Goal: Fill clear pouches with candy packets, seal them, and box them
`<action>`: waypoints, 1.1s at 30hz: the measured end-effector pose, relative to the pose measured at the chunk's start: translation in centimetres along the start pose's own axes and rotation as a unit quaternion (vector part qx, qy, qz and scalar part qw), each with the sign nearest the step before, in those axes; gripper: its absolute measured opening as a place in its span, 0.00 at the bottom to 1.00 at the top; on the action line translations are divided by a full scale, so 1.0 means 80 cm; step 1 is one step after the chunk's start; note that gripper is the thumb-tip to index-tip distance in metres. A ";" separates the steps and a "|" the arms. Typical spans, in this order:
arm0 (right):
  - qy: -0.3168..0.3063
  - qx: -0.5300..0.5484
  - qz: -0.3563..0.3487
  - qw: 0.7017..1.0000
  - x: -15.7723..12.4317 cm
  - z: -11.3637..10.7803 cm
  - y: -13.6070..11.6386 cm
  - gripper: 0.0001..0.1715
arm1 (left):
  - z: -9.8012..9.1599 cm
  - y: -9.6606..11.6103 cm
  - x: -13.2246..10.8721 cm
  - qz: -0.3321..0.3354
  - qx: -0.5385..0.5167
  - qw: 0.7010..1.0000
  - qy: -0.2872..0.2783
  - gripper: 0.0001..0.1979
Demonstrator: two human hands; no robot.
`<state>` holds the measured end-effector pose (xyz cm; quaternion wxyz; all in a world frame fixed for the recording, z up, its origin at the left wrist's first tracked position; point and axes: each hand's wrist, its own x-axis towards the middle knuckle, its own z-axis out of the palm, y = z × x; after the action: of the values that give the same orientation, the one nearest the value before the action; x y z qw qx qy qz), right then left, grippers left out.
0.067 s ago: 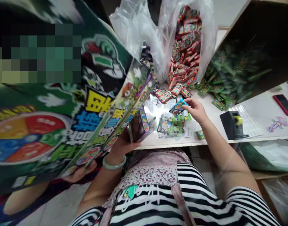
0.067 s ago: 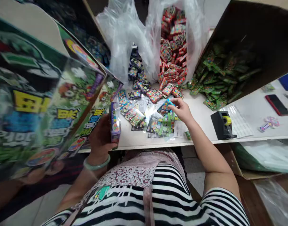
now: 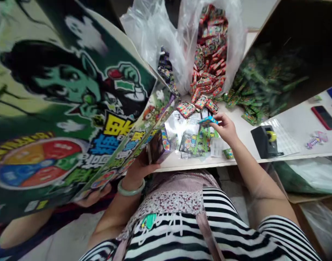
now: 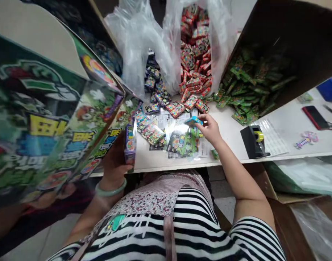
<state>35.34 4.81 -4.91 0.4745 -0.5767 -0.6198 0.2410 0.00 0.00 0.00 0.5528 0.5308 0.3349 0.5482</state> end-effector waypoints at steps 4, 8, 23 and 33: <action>-0.076 -0.147 -0.100 0.981 -0.030 -0.003 0.009 0.10 | 0.007 0.003 0.009 0.077 0.015 0.996 0.044 0.35; -0.118 -0.215 -0.081 0.966 -0.045 -0.008 0.038 0.15 | 0.014 -0.004 0.020 0.042 0.004 0.994 0.104 0.32; -0.093 -0.379 0.178 0.903 -0.029 -0.001 0.010 0.36 | -0.003 -0.021 0.013 -0.088 0.102 0.984 -0.116 0.40; -0.143 -0.335 0.098 0.926 -0.027 0.006 0.012 0.34 | 0.042 -0.048 0.033 -0.185 0.210 0.920 -0.274 0.40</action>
<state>35.13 3.07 -6.62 0.1339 -0.7198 -0.6657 0.1443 4.61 2.42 -2.40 0.5903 0.6926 0.3702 0.1866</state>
